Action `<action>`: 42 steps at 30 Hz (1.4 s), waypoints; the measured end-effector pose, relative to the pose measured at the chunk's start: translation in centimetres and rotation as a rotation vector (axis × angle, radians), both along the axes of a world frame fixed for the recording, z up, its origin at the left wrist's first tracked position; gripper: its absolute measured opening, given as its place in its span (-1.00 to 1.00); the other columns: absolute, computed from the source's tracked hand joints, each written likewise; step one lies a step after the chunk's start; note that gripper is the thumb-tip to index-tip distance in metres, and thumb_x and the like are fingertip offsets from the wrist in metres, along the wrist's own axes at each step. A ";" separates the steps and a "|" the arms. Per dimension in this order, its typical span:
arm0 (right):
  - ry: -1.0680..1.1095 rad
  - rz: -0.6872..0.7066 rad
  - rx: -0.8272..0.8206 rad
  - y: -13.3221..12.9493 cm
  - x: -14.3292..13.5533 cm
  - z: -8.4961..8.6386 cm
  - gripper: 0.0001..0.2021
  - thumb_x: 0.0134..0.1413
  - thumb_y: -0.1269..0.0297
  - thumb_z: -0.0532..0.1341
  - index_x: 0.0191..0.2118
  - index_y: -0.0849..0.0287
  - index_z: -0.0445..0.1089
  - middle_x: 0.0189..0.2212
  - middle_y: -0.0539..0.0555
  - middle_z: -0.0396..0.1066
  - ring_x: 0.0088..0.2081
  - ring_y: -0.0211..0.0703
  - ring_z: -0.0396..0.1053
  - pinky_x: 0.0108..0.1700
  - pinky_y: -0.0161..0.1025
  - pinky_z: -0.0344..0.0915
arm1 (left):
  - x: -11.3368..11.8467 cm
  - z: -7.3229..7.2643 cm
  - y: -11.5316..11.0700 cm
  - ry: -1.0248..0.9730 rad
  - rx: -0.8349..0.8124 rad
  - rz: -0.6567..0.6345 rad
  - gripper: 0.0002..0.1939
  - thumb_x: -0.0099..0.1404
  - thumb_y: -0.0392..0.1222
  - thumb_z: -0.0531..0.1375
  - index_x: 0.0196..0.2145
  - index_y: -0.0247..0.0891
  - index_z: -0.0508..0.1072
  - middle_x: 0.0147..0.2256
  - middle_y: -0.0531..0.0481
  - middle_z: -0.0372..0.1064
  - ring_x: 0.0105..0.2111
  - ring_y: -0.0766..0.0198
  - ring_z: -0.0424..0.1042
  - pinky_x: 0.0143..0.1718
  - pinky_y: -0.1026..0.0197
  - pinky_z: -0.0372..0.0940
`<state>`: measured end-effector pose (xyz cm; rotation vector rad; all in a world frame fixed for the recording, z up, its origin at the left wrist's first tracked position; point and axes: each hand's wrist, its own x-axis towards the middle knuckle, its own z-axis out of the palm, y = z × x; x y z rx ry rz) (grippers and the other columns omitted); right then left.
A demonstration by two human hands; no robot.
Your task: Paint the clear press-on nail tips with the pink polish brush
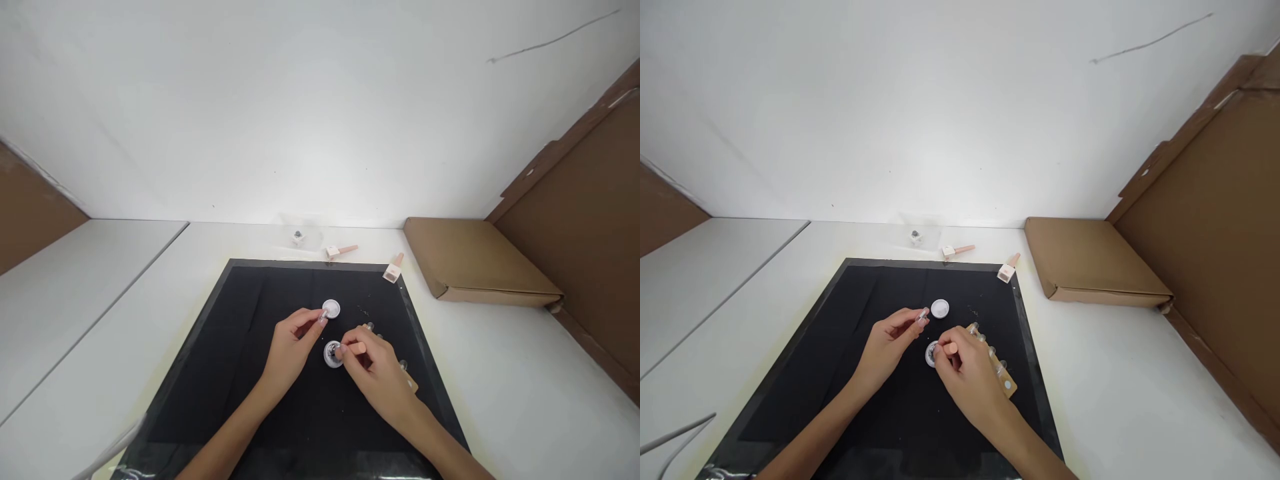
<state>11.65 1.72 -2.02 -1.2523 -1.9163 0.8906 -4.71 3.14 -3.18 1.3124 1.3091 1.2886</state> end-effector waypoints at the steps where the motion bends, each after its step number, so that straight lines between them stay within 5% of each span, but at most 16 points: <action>1: -0.010 0.012 0.009 0.0 0.0 0.0 -0.84 0.12 0.42 0.07 -0.46 0.15 0.29 -0.54 -0.03 0.30 -0.52 -0.25 0.22 -0.48 -0.34 0.10 | 0.0 -0.1 0.0 0.003 -0.004 -0.002 -0.81 0.15 -0.15 0.24 -0.34 -0.29 0.59 -0.40 -0.06 0.46 -0.43 0.27 0.40 -0.41 0.27 0.31; 12: -0.087 0.053 0.039 0.1 0.4 0.2 -0.80 0.10 0.47 0.07 -0.52 0.14 0.21 -0.59 -0.08 0.18 -0.54 -0.27 0.14 -0.48 -0.34 0.04 | 0.4 -0.3 -0.1 0.027 -0.069 -0.061 -0.80 0.14 -0.18 0.23 -0.31 -0.31 0.59 -0.41 -0.06 0.47 -0.45 0.28 0.40 -0.43 0.28 0.29; 20: -0.055 0.041 0.071 0.2 0.6 0.1 -0.82 0.13 0.43 0.07 -0.49 0.12 0.22 -0.58 -0.06 0.21 -0.54 -0.25 0.16 -0.48 -0.33 0.07 | 0.5 -0.9 -0.2 -0.015 -0.181 -0.112 -0.74 0.13 -0.15 0.24 -0.23 -0.32 0.57 -0.34 -0.13 0.58 -0.30 0.11 0.54 -0.21 0.13 0.39; 42: -0.043 0.074 -0.037 0.2 0.7 -0.3 -0.73 0.24 0.34 0.05 -0.52 0.14 0.22 -0.59 -0.07 0.28 -0.53 -0.26 0.20 -0.45 -0.33 0.08 | 1.0 0.3 -0.8 0.238 -0.135 -0.211 -0.76 0.22 -0.20 0.16 -0.23 -0.24 0.60 -0.37 -0.04 0.59 -0.37 0.15 0.53 -0.35 0.24 0.35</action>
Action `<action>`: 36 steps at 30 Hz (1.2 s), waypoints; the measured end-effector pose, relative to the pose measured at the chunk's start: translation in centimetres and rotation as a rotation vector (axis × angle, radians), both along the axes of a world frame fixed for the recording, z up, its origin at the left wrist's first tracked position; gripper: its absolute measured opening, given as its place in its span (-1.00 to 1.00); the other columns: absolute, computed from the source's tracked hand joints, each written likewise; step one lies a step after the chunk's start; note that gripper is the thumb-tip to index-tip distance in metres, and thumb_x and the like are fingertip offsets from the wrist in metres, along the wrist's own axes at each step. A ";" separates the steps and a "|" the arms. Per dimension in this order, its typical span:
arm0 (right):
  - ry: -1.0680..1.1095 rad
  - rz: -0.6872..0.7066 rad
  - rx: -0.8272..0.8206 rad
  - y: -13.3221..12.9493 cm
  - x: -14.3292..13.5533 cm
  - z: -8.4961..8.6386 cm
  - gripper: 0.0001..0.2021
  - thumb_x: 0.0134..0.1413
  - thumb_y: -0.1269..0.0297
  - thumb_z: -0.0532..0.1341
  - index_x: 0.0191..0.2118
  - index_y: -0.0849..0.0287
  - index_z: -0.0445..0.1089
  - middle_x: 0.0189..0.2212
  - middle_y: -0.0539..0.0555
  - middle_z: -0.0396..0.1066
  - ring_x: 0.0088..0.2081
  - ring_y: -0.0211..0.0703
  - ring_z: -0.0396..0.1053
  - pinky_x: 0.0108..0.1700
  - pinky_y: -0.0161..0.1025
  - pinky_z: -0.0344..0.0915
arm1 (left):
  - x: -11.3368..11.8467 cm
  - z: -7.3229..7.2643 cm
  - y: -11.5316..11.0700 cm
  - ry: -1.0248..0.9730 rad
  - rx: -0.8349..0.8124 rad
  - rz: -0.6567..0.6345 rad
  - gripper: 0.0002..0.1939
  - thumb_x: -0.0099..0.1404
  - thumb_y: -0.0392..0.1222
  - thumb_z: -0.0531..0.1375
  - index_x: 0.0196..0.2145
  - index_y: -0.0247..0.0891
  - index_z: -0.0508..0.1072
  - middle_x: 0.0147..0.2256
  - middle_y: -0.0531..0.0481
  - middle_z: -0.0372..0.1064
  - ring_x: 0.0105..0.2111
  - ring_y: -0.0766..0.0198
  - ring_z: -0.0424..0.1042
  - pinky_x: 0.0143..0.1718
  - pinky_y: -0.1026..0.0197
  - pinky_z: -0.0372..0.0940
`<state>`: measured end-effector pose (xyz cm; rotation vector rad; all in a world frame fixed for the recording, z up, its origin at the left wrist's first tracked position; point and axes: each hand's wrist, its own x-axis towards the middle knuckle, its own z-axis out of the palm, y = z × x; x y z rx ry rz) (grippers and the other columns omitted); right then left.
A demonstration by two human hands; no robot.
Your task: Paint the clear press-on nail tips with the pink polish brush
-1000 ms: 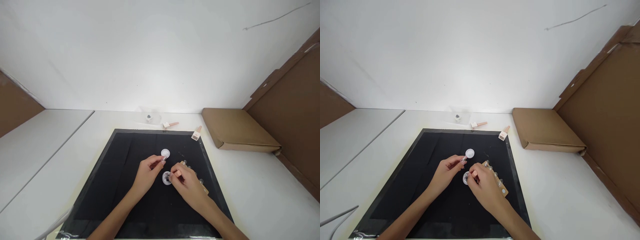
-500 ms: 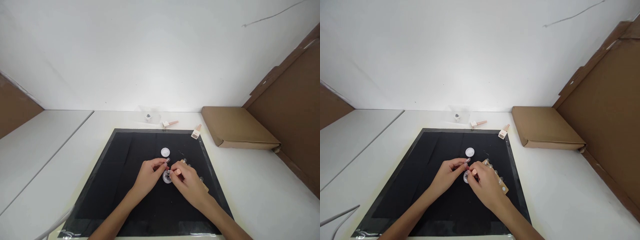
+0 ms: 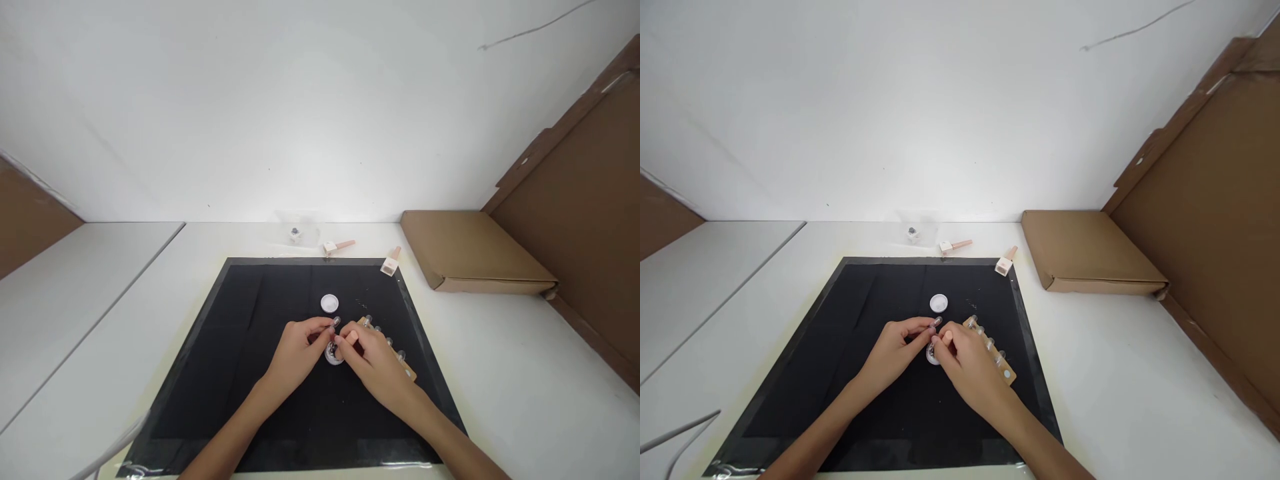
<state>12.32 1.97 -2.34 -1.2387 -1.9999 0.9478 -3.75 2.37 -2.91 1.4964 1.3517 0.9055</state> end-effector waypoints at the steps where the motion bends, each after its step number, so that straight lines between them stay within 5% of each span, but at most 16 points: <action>1: 0.004 -0.005 -0.015 0.0 0.0 0.0 -0.72 0.24 0.32 0.04 -0.52 0.14 0.23 -0.59 -0.07 0.29 -0.53 -0.26 0.21 -0.45 -0.33 0.08 | 0.0 0.0 0.0 0.007 0.000 -0.001 -0.77 0.22 -0.21 0.16 -0.24 -0.24 0.60 -0.37 -0.04 0.59 -0.37 0.15 0.53 -0.35 0.25 0.35; 10: 0.143 -0.052 -0.128 0.3 0.0 0.2 -0.67 0.24 0.28 0.07 -0.56 0.16 0.29 -0.55 -0.02 0.42 -0.48 -0.24 0.31 -0.37 -0.31 0.17 | 0.0 0.5 0.0 0.048 0.022 -0.038 -0.75 0.26 -0.17 0.13 -0.24 -0.22 0.60 -0.40 0.00 0.57 -0.40 0.18 0.49 -0.40 0.28 0.29; 17: 0.328 -0.197 -0.172 0.6 1.1 0.8 -0.64 0.19 0.14 0.12 -0.59 0.17 0.29 -0.52 0.01 0.43 -0.65 -0.35 0.12 -0.60 -0.34 0.03 | -0.1 0.4 -0.2 0.002 0.011 0.016 -0.77 0.22 -0.15 0.18 -0.26 -0.26 0.60 -0.38 -0.04 0.57 -0.40 0.18 0.49 -0.40 0.27 0.30; 21: 0.525 -0.258 -0.094 0.7 2.2 1.4 -0.69 0.18 0.07 0.14 -0.48 0.17 0.33 -0.70 -0.09 0.22 -0.71 -0.37 0.02 -0.66 -0.38 -0.02 | -0.5 0.1 -0.2 -0.126 0.072 0.078 -0.78 0.19 -0.15 0.21 -0.29 -0.29 0.59 -0.33 -0.10 0.55 -0.36 0.18 0.48 -0.33 0.23 0.34; 23: 0.608 -0.227 -0.071 0.4 2.6 1.7 -0.74 0.18 0.07 0.15 -0.37 0.16 0.35 -0.74 -0.15 0.12 -0.72 -0.36 0.04 -0.67 -0.39 0.02 | -0.6 0.2 -0.3 -0.193 0.103 0.079 -0.80 0.19 -0.17 0.21 -0.30 -0.32 0.58 -0.34 -0.11 0.53 -0.36 0.20 0.47 -0.33 0.24 0.34; 27: 0.663 -0.087 -0.046 -0.3 2.9 1.8 -0.86 0.21 0.15 0.15 -0.26 0.09 0.35 -0.60 -0.08 0.26 -0.61 -0.31 0.20 -0.56 -0.36 0.16 | -0.7 1.0 -0.6 -0.152 0.205 0.033 -0.84 0.21 -0.23 0.19 -0.35 -0.35 0.56 -0.46 -0.07 0.44 -0.45 0.28 0.42 -0.42 0.29 0.31; 36: 0.594 0.103 0.162 -0.7 2.9 1.7 -0.96 0.23 0.28 0.13 -0.24 0.04 0.32 -0.47 -0.04 0.23 -0.43 -0.22 0.16 -0.38 -0.27 0.11 | -0.7 1.3 -1.1 -0.002 0.623 -0.061 -0.81 0.16 -0.49 0.18 -0.31 -0.38 0.56 -0.41 -0.09 0.49 -0.43 0.36 0.47 -0.40 0.39 0.35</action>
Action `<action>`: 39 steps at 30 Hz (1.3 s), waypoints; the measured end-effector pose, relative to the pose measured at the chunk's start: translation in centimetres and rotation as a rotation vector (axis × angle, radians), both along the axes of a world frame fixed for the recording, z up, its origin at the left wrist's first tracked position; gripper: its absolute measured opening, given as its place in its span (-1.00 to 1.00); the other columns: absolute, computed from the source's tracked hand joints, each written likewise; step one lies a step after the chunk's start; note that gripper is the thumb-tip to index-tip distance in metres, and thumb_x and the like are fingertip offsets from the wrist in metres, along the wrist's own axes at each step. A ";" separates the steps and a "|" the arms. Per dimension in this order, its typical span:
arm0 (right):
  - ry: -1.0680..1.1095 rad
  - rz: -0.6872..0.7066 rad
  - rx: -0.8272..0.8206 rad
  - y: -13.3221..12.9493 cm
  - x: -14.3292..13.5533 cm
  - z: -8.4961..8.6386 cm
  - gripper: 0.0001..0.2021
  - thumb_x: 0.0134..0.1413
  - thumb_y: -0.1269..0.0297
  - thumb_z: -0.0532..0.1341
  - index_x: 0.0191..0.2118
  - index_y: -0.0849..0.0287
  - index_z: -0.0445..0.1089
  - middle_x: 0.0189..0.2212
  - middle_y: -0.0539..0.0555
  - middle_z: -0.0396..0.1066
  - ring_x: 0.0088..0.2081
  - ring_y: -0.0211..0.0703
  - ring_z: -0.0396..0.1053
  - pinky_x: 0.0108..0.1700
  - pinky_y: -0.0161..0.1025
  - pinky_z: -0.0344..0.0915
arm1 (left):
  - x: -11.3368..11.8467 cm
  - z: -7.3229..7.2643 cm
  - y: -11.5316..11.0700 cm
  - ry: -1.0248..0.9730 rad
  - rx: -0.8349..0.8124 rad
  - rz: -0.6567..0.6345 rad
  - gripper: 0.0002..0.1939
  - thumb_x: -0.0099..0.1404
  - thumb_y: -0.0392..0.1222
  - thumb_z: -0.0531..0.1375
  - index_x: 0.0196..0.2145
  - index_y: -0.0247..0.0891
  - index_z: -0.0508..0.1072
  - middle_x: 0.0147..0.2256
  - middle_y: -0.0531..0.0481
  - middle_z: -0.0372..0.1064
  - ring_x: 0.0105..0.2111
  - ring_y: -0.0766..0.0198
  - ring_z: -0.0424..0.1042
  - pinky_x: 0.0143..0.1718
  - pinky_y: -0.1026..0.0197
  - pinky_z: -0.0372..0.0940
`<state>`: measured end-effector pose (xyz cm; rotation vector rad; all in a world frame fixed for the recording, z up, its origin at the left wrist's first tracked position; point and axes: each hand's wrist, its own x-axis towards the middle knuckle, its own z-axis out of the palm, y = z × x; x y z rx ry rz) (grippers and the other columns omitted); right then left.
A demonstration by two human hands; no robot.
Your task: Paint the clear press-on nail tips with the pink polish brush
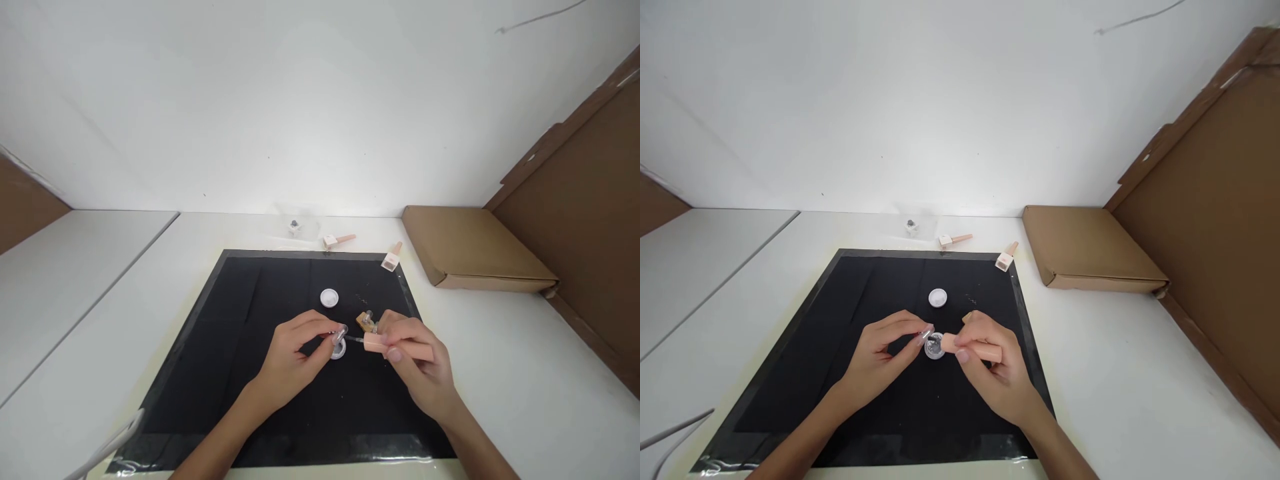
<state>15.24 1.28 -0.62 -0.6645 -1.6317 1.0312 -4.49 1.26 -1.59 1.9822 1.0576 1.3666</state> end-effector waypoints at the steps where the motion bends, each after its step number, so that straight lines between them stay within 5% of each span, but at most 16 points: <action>1: -0.017 -0.002 -0.006 0.0 0.0 0.0 -0.95 0.22 0.30 0.13 -0.20 0.03 0.30 -0.43 -0.02 0.25 -0.41 -0.21 0.18 -0.36 -0.26 0.13 | 0.0 0.0 0.0 0.003 0.013 -0.004 -0.81 0.16 -0.50 0.18 -0.31 -0.38 0.56 -0.41 -0.09 0.49 -0.43 0.36 0.48 -0.39 0.39 0.36; 12: -0.148 0.021 0.064 0.2 -0.1 0.2 -0.85 0.10 0.50 0.14 -0.27 0.08 0.27 -0.47 -0.05 0.22 -0.44 -0.24 0.18 -0.39 -0.28 0.13 | 0.3 -0.3 0.2 0.015 0.030 -0.025 -0.80 0.16 -0.50 0.19 -0.30 -0.35 0.55 -0.41 -0.09 0.50 -0.43 0.35 0.48 -0.40 0.37 0.39; 28: -0.171 -0.158 0.044 0.4 0.6 0.2 -0.89 0.16 0.46 0.13 -0.32 0.09 0.25 -0.51 -0.07 0.21 -0.49 -0.27 0.16 -0.46 -0.33 0.11 | 0.6 -0.3 0.1 0.018 0.018 -0.047 -0.82 0.15 -0.50 0.21 -0.33 -0.33 0.56 -0.41 -0.09 0.51 -0.44 0.34 0.49 -0.39 0.37 0.40; 35: -0.155 -0.010 0.059 -0.1 0.3 0.3 -0.92 0.14 0.43 0.14 -0.31 0.09 0.27 -0.50 -0.03 0.30 -0.47 -0.22 0.24 -0.36 -0.25 0.22 | 0.7 -0.6 0.1 0.040 0.045 -0.013 -0.82 0.17 -0.46 0.21 -0.31 -0.28 0.56 -0.41 -0.06 0.50 -0.45 0.33 0.48 -0.42 0.35 0.40; 39: -0.227 -0.038 0.049 0.0 0.1 0.3 -0.92 0.15 0.42 0.14 -0.32 0.09 0.28 -0.50 -0.04 0.29 -0.48 -0.24 0.23 -0.39 -0.28 0.20 | 0.7 -0.8 0.1 0.042 0.059 -0.024 -0.81 0.16 -0.48 0.21 -0.31 -0.29 0.56 -0.42 -0.06 0.50 -0.45 0.34 0.48 -0.42 0.36 0.40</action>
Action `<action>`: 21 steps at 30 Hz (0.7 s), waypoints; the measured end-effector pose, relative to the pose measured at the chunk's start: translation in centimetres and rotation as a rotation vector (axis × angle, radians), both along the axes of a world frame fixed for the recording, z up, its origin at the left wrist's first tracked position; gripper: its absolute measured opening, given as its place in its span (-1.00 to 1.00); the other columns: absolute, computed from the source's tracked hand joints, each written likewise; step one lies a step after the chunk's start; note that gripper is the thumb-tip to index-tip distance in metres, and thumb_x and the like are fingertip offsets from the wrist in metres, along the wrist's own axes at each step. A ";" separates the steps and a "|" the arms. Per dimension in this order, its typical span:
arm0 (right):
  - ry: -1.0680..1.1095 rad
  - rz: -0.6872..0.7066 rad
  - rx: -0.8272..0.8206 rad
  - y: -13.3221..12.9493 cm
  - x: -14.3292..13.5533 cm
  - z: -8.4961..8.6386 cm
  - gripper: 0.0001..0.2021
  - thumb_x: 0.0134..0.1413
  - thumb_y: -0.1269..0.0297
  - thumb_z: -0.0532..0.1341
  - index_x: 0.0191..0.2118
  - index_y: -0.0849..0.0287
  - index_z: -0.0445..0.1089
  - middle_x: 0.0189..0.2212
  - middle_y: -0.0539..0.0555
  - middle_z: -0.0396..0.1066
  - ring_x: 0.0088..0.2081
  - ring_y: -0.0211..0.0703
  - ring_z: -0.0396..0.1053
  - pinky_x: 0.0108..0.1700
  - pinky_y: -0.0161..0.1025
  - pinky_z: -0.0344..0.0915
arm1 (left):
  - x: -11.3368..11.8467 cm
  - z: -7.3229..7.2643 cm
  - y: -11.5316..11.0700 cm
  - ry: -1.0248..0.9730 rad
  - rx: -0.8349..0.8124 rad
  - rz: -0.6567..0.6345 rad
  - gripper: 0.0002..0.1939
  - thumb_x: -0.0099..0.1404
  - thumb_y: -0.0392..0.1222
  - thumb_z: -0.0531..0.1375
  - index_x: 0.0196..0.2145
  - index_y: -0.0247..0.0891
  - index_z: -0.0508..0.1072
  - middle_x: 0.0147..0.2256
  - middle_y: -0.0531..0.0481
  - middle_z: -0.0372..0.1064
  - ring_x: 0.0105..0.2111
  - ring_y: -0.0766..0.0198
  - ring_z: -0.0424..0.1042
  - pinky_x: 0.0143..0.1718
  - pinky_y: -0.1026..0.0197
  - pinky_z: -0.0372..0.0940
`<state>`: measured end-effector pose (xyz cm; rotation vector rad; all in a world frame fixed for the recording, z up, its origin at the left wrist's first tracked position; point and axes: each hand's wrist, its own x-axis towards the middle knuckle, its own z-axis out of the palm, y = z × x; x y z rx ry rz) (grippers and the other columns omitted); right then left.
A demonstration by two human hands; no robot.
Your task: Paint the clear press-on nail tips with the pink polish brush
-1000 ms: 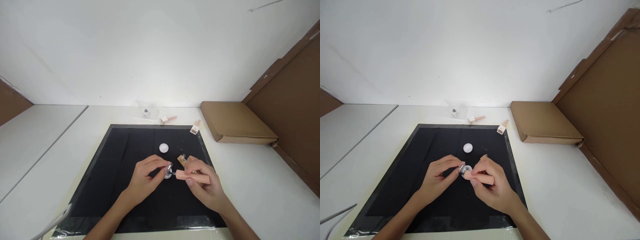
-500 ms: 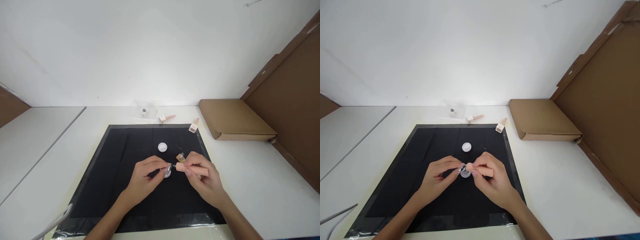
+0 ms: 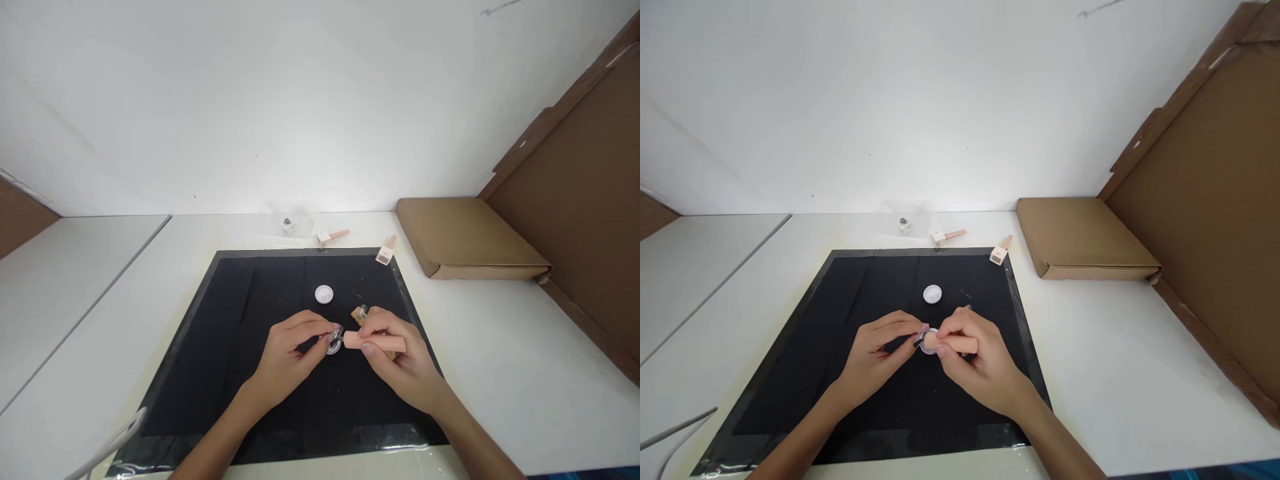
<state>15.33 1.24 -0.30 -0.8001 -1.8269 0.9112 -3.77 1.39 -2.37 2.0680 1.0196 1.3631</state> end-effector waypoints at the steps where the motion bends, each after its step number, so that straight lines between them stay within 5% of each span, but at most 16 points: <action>1: -0.011 -0.016 -0.004 0.0 0.0 -0.1 -0.93 0.15 0.41 0.14 -0.32 0.09 0.28 -0.50 -0.04 0.27 -0.48 -0.25 0.22 -0.42 -0.29 0.18 | 0.0 0.0 0.0 -0.001 0.002 0.001 -0.81 0.16 -0.48 0.21 -0.31 -0.29 0.56 -0.42 -0.06 0.50 -0.45 0.34 0.48 -0.41 0.36 0.40; 16: 0.013 -0.188 -0.067 0.7 0.6 -0.5 -0.91 0.22 0.33 0.10 -0.33 0.12 0.30 -0.46 -0.01 0.32 -0.45 -0.23 0.27 -0.42 -0.29 0.22 | 0.2 0.2 -0.2 0.043 0.032 0.034 -0.84 0.18 -0.43 0.20 -0.34 -0.27 0.56 -0.43 -0.05 0.52 -0.46 0.32 0.50 -0.42 0.35 0.42; 21: 0.061 -0.078 -0.028 0.3 0.5 0.0 -0.90 0.18 0.33 0.12 -0.38 0.12 0.29 -0.50 -0.02 0.31 -0.47 -0.24 0.25 -0.42 -0.28 0.22 | 0.2 0.2 -0.2 0.089 0.089 0.065 -0.85 0.19 -0.42 0.20 -0.33 -0.28 0.55 -0.41 -0.06 0.53 -0.43 0.31 0.52 -0.39 0.34 0.43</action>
